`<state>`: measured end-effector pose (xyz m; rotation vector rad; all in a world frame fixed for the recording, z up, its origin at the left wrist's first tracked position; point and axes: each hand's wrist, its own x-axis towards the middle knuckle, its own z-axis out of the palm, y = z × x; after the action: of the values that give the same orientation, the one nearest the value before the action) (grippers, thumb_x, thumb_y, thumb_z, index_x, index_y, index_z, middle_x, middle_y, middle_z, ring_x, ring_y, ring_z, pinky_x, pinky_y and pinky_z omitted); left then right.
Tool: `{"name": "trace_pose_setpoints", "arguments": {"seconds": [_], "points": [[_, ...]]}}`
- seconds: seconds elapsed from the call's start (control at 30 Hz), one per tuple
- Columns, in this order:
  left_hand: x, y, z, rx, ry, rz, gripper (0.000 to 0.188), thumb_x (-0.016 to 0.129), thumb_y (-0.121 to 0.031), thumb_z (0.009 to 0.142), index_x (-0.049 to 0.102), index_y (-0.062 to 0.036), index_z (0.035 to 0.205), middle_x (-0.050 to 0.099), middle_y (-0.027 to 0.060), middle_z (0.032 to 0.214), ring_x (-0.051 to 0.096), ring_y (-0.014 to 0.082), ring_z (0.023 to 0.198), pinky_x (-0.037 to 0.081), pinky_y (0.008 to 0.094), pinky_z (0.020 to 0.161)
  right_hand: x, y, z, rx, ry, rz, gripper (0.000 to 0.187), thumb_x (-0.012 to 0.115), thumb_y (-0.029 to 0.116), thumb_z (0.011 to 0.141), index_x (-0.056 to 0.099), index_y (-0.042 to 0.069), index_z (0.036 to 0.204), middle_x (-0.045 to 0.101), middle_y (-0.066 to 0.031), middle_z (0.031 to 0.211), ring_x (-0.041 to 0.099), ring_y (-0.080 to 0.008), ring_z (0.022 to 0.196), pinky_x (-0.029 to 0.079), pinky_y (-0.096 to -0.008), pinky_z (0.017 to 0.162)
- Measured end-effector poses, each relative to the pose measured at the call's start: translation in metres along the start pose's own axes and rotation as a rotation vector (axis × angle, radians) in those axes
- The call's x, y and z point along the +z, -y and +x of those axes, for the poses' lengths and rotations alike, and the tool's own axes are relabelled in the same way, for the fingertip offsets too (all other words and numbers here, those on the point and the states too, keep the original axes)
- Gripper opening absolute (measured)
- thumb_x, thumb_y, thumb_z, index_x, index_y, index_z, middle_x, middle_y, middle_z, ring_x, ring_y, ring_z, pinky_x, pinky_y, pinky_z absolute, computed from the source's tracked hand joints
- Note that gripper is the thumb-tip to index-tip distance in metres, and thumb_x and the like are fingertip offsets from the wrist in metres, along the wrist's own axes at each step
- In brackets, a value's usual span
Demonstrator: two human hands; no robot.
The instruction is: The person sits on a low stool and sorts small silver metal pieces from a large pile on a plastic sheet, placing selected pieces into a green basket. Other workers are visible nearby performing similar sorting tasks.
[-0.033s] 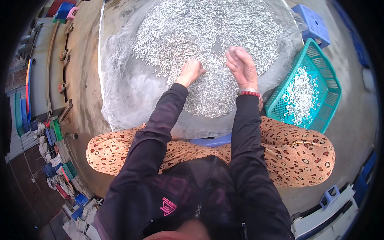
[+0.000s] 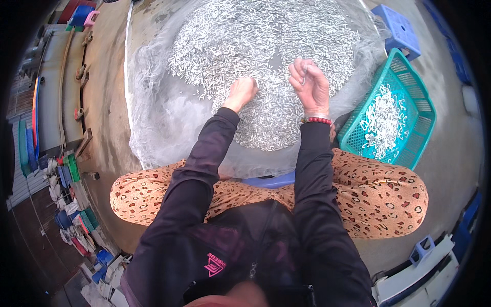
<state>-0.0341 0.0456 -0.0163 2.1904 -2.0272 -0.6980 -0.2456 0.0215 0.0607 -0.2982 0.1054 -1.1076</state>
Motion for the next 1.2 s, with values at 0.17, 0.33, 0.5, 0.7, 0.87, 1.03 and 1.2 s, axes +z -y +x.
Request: {"name": "trace_pose_setpoints", "arguments": {"seconds": [0.17, 0.33, 0.5, 0.7, 0.87, 1.03, 1.2], "points": [[-0.031, 0.021, -0.001, 0.022, 0.013, -0.626, 0.023, 0.068, -0.028, 0.079, 0.067, -0.0066, 0.089, 0.059, 0.007, 0.066, 0.057, 0.0203, 0.061, 0.043, 0.0307, 0.053, 0.003, 0.012, -0.002, -0.021, -0.034, -0.015, 0.021, 0.05, 0.02, 0.086, 0.047, 0.0, 0.08, 0.041, -0.0104, 0.08, 0.039, -0.0168, 0.065, 0.033, -0.0223, 0.046], [-0.067, 0.028, -0.013, 0.083, 0.294, -1.678, 0.02, 0.051, -0.015, 0.082, 0.057, -0.0009, 0.094, 0.043, 0.0012, 0.068, 0.037, 0.0092, 0.053, 0.024, 0.0183, 0.039, -0.004, 0.004, 0.005, 0.048, -0.052, -0.019, 0.027, 0.048, 0.026, 0.093, 0.05, 0.0, 0.084, 0.042, -0.0079, 0.077, 0.043, -0.0139, 0.065, 0.03, -0.0196, 0.039], [-0.068, 0.032, -0.014, 0.043, 0.195, -1.881, 0.024, 0.041, -0.009, 0.072, 0.055, 0.0007, 0.089, 0.042, 0.0058, 0.071, 0.041, 0.0135, 0.055, 0.027, 0.0183, 0.038, -0.022, -0.014, 0.008, 0.219, -0.297, -0.36, 0.02, 0.056, 0.022, 0.091, 0.057, 0.003, 0.087, 0.033, 0.0034, 0.058, 0.036, -0.0063, 0.053, 0.022, -0.0174, 0.035], [-0.035, 0.056, 0.01, -0.153, 0.12, -1.281, 0.025, 0.061, -0.023, 0.079, 0.064, -0.0034, 0.095, 0.063, 0.0085, 0.076, 0.056, 0.0221, 0.056, 0.041, 0.0291, 0.047, -0.066, -0.088, 0.031, 0.264, -0.322, -1.859, 0.034, 0.069, 0.028, 0.078, 0.067, 0.006, 0.105, 0.068, -0.0133, 0.09, 0.065, -0.0237, 0.077, 0.049, -0.0355, 0.069], [0.002, 0.049, 0.002, -0.113, -0.069, -0.107, 0.019, 0.071, -0.024, 0.075, 0.071, -0.0111, 0.089, 0.067, 0.0161, 0.084, 0.064, 0.0321, 0.083, 0.049, 0.0419, 0.073, -0.08, -0.121, 0.021, 0.35, -0.327, -2.207, 0.023, 0.064, 0.023, 0.078, 0.069, 0.013, 0.098, 0.067, -0.0164, 0.086, 0.065, -0.0324, 0.081, 0.05, -0.0419, 0.076], [-0.01, 0.05, 0.0, -0.023, -0.067, -0.381, 0.027, 0.068, -0.028, 0.078, 0.069, -0.0059, 0.093, 0.068, 0.0158, 0.084, 0.065, 0.0309, 0.082, 0.049, 0.039, 0.075, -0.075, -0.085, 0.006, 0.242, -0.397, -1.687, 0.019, 0.061, 0.021, 0.079, 0.068, 0.009, 0.092, 0.06, -0.0082, 0.063, 0.058, -0.0257, 0.061, 0.045, -0.0355, 0.055], [-0.018, 0.051, 0.004, -0.131, -0.106, -0.398, 0.042, 0.068, -0.039, 0.077, 0.067, -0.0019, 0.096, 0.067, 0.018, 0.089, 0.064, 0.0316, 0.087, 0.048, 0.0398, 0.078, -0.049, -0.033, 0.01, 0.175, -0.292, -0.202, 0.015, 0.053, 0.018, 0.082, 0.052, 0.007, 0.072, 0.037, -0.0001, 0.064, 0.035, -0.012, 0.055, 0.026, -0.0208, 0.043]]}}
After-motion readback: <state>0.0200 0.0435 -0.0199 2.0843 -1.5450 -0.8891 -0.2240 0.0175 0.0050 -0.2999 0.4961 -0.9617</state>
